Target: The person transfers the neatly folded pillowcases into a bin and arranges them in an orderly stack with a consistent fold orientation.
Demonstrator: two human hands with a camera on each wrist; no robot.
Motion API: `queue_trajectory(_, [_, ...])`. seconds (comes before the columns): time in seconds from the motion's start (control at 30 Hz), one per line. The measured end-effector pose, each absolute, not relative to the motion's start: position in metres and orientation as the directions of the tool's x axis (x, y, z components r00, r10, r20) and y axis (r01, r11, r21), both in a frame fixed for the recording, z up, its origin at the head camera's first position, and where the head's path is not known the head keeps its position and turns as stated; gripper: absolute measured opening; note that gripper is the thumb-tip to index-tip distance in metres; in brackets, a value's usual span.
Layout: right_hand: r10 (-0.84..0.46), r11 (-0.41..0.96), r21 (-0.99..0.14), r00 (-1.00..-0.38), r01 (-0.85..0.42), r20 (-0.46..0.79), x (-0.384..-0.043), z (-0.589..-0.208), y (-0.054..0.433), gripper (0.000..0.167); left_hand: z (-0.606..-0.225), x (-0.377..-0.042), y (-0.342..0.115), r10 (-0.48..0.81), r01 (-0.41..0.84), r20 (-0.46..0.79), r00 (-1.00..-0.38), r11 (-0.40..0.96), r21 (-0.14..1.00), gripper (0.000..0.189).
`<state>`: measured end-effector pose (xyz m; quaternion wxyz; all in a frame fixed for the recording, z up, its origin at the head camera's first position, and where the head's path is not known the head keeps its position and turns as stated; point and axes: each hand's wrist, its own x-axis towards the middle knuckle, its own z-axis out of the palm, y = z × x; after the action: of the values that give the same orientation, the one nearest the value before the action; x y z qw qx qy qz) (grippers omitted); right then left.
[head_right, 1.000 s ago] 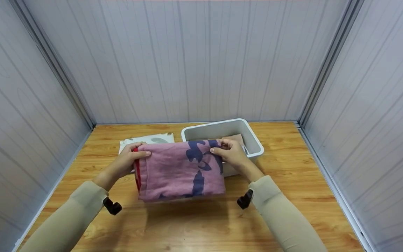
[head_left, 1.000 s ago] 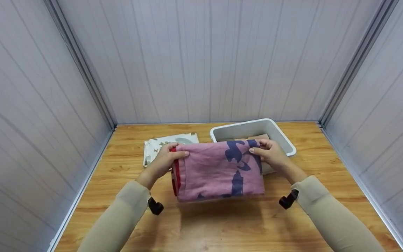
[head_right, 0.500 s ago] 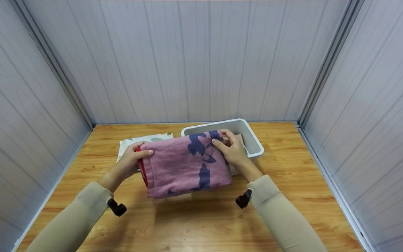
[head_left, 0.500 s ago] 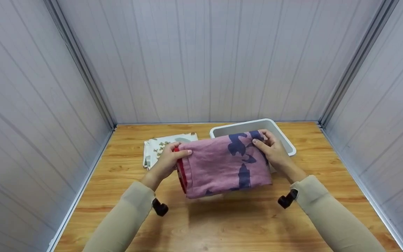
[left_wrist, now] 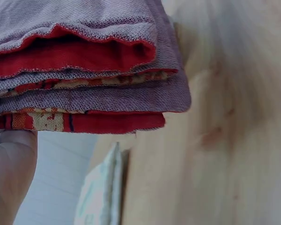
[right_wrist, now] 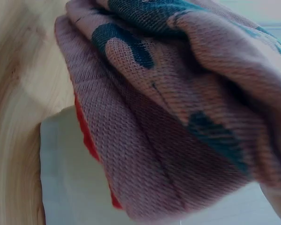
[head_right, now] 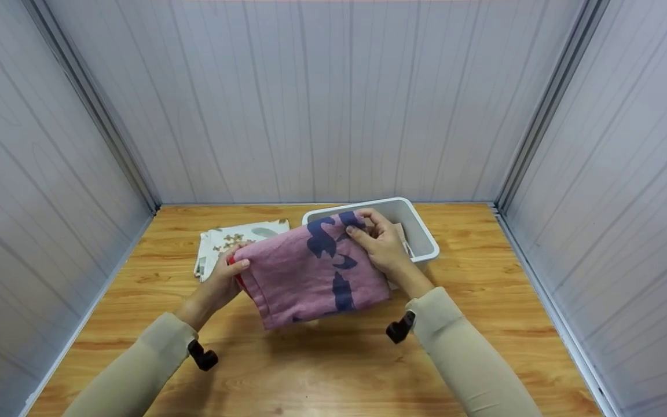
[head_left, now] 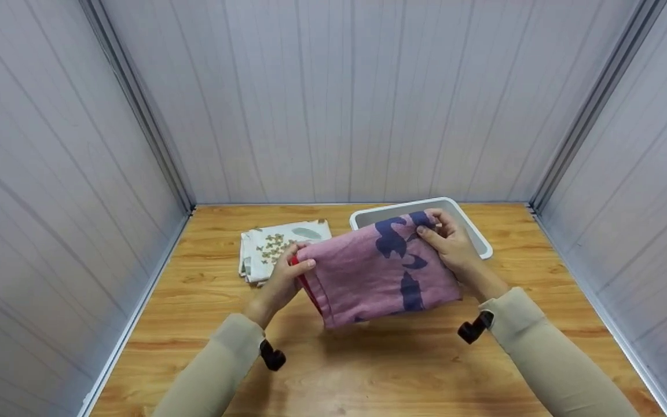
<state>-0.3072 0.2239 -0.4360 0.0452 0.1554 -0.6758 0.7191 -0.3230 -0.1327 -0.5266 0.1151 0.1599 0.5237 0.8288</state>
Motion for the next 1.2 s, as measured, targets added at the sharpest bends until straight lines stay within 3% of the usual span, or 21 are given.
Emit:
queue_trajectory(0.17, [-0.159, -0.121, -0.953, -0.943, -0.276, 0.293, -0.309, -0.437, 0.223, 0.031, -0.545, -0.32, -0.128, 0.38, -0.045, 0.135, -0.915, -0.428, 0.903, 0.038])
queue_trajectory(0.33, [-0.129, -0.138, -0.952, -0.948, -0.274, 0.291, -0.311, -0.437, 0.224, 0.031, -0.557, -0.314, -0.123, 0.442, -0.063, 0.1, -0.891, -0.339, 0.939, 0.053])
queue_trajectory(0.47, [-0.099, -0.142, -0.949, -0.95, -0.28, 0.296, -0.316, -0.437, 0.226, 0.03, -0.56, -0.311, -0.119, 0.485, -0.085, 0.064, -0.872, -0.279, 0.956, 0.055])
queue_trajectory(0.73, [0.017, -0.165, -0.971, -0.985, -0.17, 0.17, -0.328, -0.443, 0.239, 0.027, -0.547, -0.313, -0.117, 0.386, -0.071, 0.067, -0.92, -0.332, 0.941, 0.07])
queue_trajectory(1.0, [-0.023, -0.145, -0.989, -0.999, -0.02, 0.024, -0.337, -0.45, 0.253, 0.006, -0.523, -0.315, -0.109, 0.353, -0.03, 0.109, -0.929, -0.367, 0.93, 0.055])
queue_trajectory(1.2, [-0.094, 0.03, -0.996, -0.992, 0.086, -0.088, -0.341, -0.456, 0.266, 0.04, -0.509, -0.316, -0.101, 0.337, -0.055, 0.078, -0.938, -0.367, 0.929, 0.043])
